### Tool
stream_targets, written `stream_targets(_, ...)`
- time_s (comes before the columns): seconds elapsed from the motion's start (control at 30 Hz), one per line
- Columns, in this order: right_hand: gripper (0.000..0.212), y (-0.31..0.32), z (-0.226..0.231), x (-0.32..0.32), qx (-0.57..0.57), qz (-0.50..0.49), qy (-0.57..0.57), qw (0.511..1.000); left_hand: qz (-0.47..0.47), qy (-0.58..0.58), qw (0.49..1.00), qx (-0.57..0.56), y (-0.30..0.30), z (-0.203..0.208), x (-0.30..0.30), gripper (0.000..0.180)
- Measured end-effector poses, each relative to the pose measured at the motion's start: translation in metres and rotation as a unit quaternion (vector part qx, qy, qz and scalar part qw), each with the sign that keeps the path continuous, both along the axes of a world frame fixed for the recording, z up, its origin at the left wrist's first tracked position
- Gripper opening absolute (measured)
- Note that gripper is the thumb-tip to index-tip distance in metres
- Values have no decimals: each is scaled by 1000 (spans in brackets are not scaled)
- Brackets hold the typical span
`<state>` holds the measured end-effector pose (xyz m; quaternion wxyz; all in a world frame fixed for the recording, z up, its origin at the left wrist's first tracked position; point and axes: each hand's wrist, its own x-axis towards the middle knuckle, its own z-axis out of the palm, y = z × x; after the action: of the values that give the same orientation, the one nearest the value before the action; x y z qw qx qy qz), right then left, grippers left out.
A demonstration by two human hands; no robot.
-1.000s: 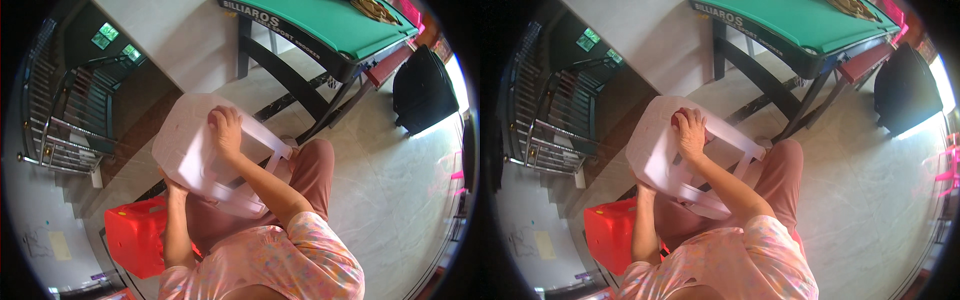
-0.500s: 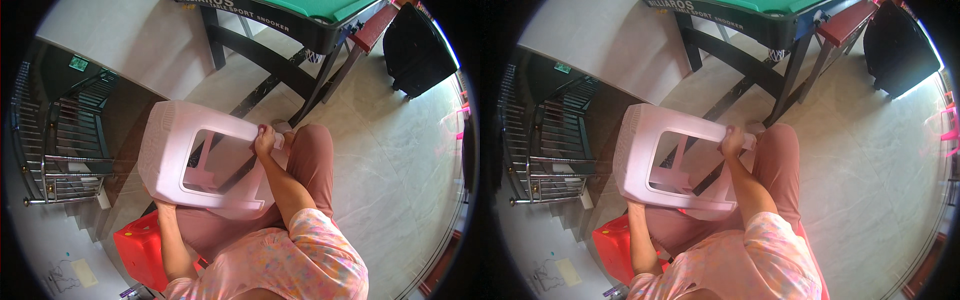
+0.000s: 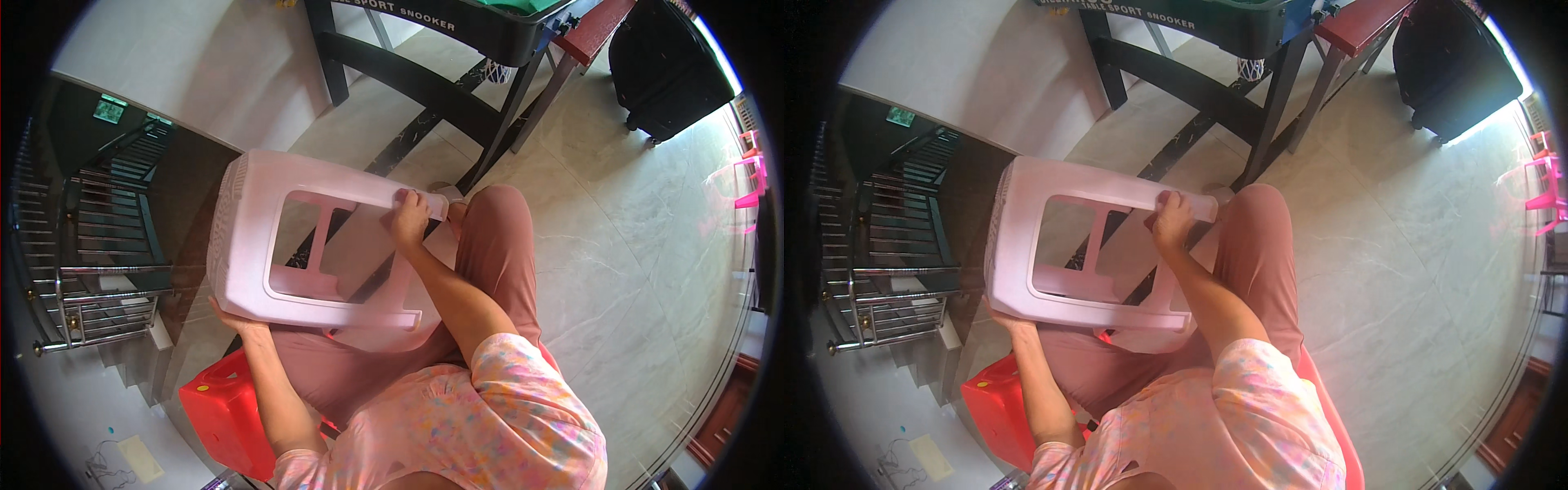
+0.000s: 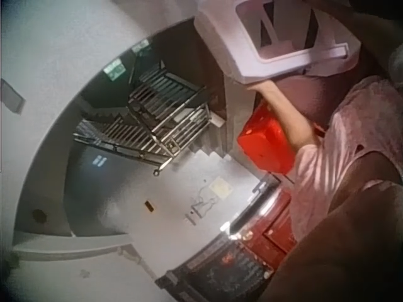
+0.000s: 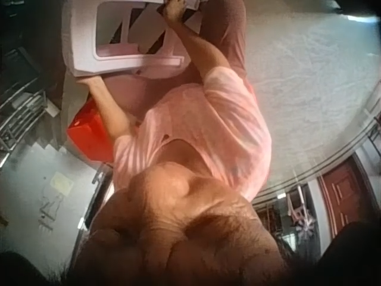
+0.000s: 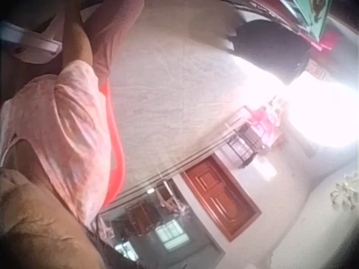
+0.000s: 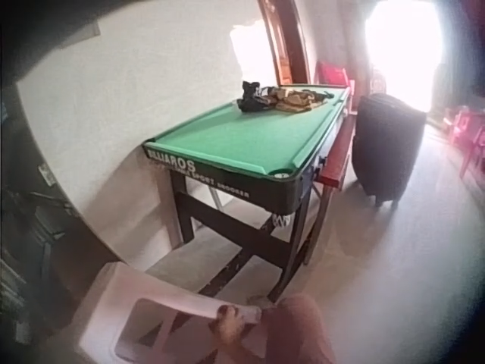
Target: Cleaning a pink plastic stool with a red cloth
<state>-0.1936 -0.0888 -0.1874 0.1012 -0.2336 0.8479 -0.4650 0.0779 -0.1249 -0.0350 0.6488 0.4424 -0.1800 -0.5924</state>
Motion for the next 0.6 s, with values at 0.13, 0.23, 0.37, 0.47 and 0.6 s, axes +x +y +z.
stream_targets(0.13,21,2,7,7,61,9,-52,997,-1,7,1000,-4,-15,-13,17,61)
stream_targets(0.23,22,7,10,23,69,-35,-116,990,-7,41,999,-5,-23,-13,14,60)
stream_targets(0.37,28,33,25,58,144,22,-221,964,5,42,999,22,-28,-11,17,59)
stream_targets(0.47,30,63,36,102,200,-34,-206,957,3,58,998,16,-41,-19,31,58)
stream_targets(0.6,32,66,30,107,270,-29,-140,952,-50,41,998,13,-39,-19,29,56)
